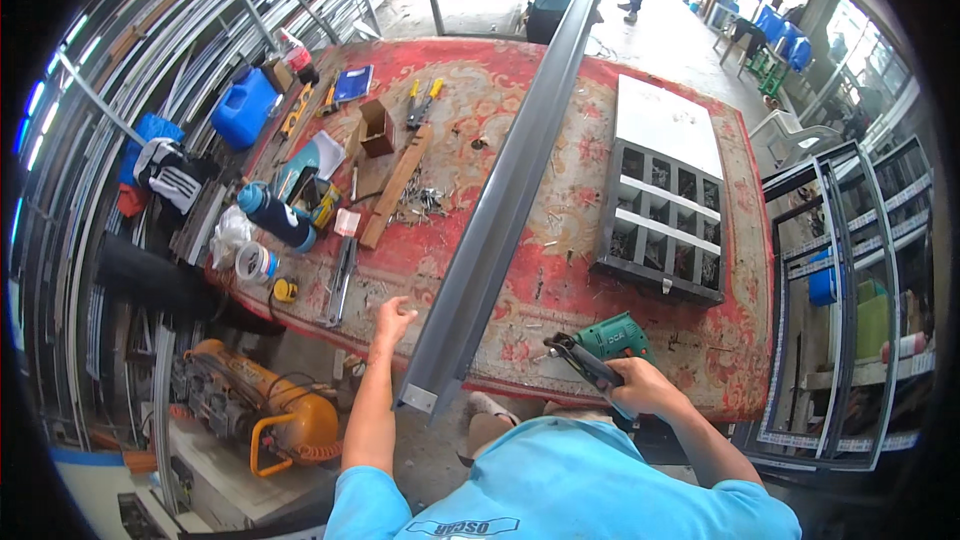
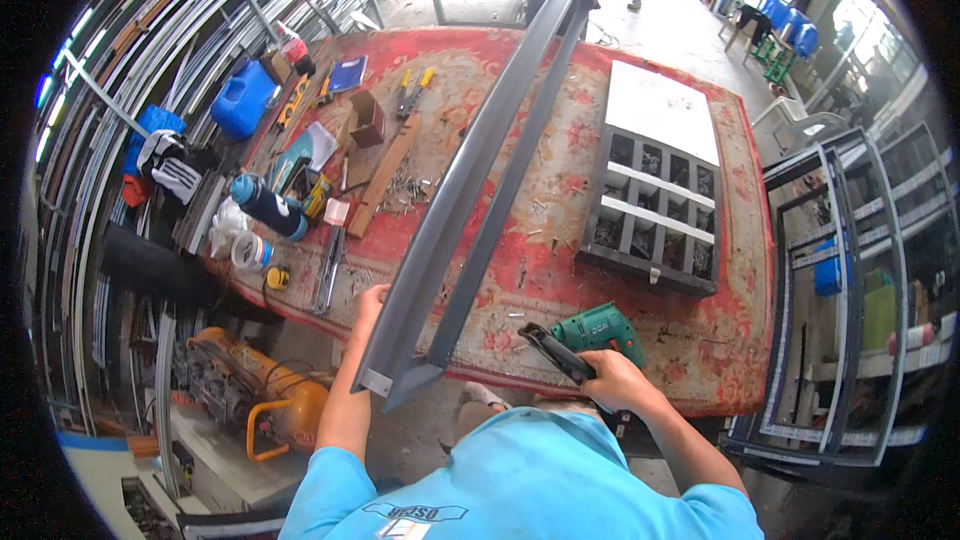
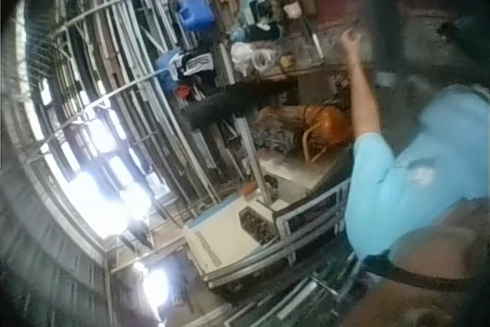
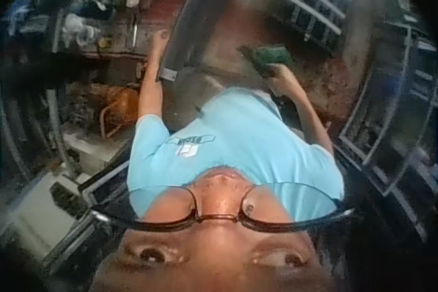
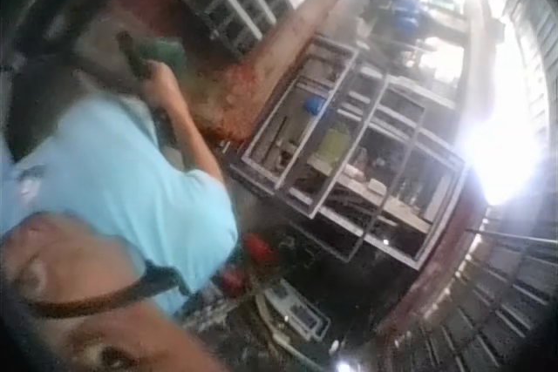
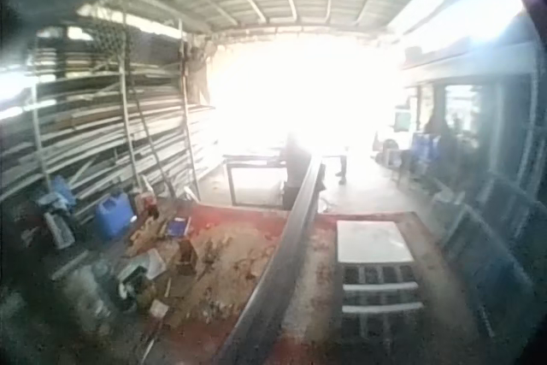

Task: Assemble a metal frame using a drill and a riveting tool.

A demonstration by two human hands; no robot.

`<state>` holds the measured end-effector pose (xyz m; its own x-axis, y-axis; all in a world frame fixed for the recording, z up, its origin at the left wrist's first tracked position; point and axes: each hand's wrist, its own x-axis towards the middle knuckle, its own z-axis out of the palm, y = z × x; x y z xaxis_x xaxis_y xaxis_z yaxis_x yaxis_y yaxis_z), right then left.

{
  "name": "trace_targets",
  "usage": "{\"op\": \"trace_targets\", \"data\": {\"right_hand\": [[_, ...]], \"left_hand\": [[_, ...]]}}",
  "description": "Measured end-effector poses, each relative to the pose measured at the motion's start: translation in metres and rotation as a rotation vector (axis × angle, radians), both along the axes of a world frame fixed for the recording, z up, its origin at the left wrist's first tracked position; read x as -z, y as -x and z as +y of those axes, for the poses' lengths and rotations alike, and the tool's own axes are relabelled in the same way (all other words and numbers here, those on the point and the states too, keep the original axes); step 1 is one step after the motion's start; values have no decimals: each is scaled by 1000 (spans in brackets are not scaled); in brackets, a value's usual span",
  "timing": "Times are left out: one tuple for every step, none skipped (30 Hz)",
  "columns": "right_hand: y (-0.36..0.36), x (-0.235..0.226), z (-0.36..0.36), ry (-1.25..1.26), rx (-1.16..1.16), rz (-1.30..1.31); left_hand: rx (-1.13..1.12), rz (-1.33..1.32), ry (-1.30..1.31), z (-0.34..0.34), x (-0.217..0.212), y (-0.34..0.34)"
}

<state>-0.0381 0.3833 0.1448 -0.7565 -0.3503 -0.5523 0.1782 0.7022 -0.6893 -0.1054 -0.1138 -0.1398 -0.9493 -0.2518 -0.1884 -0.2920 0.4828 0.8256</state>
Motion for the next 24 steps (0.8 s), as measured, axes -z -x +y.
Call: {"op": "trace_targets", "data": {"right_hand": [[6, -1, -4, 23, -62, 46], [14, 1, -8, 32, -129, 24], [21, 7, -12, 65, -183, 49], [19, 16, -8, 75, -173, 58], [20, 23, -4, 66, -143, 9], [23, 30, -3, 62, -183, -33], [19, 35, -2, 66, -160, -47], [23, 40, -6, 76, -150, -51], [27, 32, -14, 46, -201, -36], [26, 36, -14, 44, -246, -69], [32, 41, -22, 91, -341, -32], [37, 48, -30, 144, -430, 0], [36, 60, -21, 99, -401, -40], [38, 66, -20, 81, -403, -65], [38, 72, -20, 115, -440, -53], [40, 73, -24, 162, -499, -36], [43, 72, -27, 207, -540, -47], [45, 78, -21, 192, -538, -65], [48, 80, -18, 183, -540, -78], [51, 78, -21, 187, -562, -84], [54, 74, -24, 188, -586, -105], [55, 75, -23, 181, -593, -110], [57, 77, -20, 197, -562, -102], [59, 77, -19, 218, -537, -92]], "left_hand": [[-47, 11, -113, -13, 10, -17], [-76, 93, -85, -34, 21, -40], [-109, 167, -55, -47, 27, -65], [-143, 56, -150, -25, 11, -64], [-176, -55, -242, 4, -24, -47], [-260, -72, -331, 19, -50, -45], [-357, -89, -415, 29, -61, -58], [-426, -109, -409, 30, -60, -75], [-590, 12, -632, 32, -54, -92], [-742, 148, -852, 37, -46, -116], [-878, 248, -924, 32, -18, -157], [-1007, 354, -987, 32, 7, -205], [-1197, 319, -1140, 84, -11, -194], [-1216, 146, -1223, 114, -29, -211], [-1236, -11, -1293, 138, -40, -231], [-1168, -135, -1310, 158, -32, -256], [-1094, -260, -1327, 176, -20, -274], [-1020, -268, -1383, 204, -41, -255], [-948, -264, -1433, 232, -68, -230], [-888, -208, -1430, 246, -68, -219], [-823, -157, -1428, 254, -66, -207], [-831, -156, -1436, 260, -73, -190], [-842, -115, -1474, 262, -91, -167], [-856, -66, -1508, 261, -105, -150]]}}
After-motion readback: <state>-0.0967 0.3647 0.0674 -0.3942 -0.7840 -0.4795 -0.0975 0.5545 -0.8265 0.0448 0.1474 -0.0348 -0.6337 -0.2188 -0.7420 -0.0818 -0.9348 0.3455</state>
